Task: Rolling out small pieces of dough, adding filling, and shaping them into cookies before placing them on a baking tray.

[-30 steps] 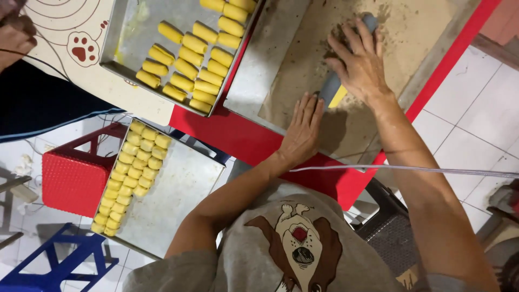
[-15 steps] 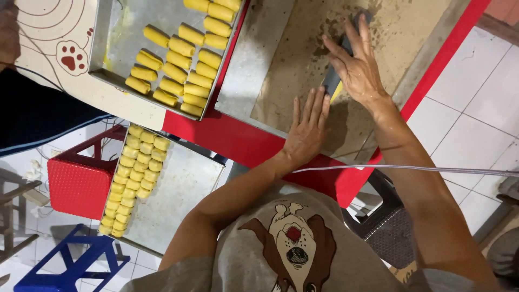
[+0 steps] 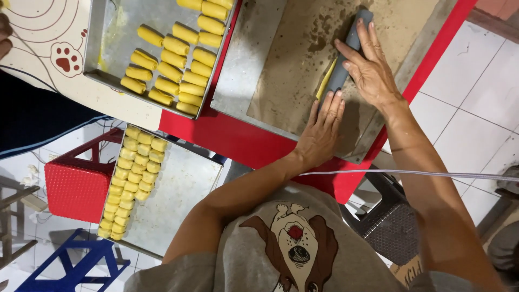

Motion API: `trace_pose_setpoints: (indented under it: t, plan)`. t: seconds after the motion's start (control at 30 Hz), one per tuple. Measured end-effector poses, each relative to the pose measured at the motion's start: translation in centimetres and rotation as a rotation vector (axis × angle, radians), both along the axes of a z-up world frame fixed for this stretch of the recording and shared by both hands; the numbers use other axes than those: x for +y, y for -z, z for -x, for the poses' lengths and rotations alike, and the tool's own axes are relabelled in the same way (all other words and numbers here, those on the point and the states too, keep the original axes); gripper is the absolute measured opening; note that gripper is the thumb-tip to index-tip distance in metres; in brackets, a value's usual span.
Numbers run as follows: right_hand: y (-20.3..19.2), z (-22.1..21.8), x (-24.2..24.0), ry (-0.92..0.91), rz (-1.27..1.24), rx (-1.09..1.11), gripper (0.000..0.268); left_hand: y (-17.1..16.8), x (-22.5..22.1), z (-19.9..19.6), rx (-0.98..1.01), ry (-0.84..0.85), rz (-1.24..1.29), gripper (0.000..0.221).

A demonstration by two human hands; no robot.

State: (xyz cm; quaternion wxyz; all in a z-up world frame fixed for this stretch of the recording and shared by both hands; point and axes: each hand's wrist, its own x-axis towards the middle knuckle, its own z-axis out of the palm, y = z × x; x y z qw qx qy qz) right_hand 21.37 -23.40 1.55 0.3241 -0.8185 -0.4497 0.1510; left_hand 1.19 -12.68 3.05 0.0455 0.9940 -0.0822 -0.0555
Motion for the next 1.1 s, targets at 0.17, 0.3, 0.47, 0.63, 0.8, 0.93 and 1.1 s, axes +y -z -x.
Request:
trace_pose_setpoints:
  t: [0.17,0.3,0.47,0.63,0.8,0.93,1.1]
  plan:
    - [0.3,0.0,-1.4,0.015,0.037,-0.049,0.051,-0.1,0.0,-0.2,-0.001,0.078,-0.045,0.07]
    - [0.6,0.4,-3.9,0.062,0.105,-0.058,0.047,0.1,0.1,-0.4,0.044,0.261,-0.103,0.076]
    - [-0.4,2.0,-4.6,0.116,0.05,-0.1,0.059,5.3,-2.1,0.1,-0.072,0.217,0.315,0.097]
    - [-2.0,4.4,-1.7,0.343,-0.201,0.068,0.072,4.6,-0.4,0.7,-0.179,0.117,0.817,0.102]
    - [-0.8,5.2,0.0,0.328,-0.157,-0.181,0.028,4.2,2.3,0.9,-0.167,0.064,1.238,0.092]
    - [-0.6,3.7,0.5,0.168,-0.125,-0.395,0.037,3.4,3.3,1.5,-0.129,0.021,1.184,0.092]
    - [0.3,2.0,1.5,0.032,0.198,-0.33,0.058,2.9,4.0,2.2,-0.128,-0.015,0.412,0.082]
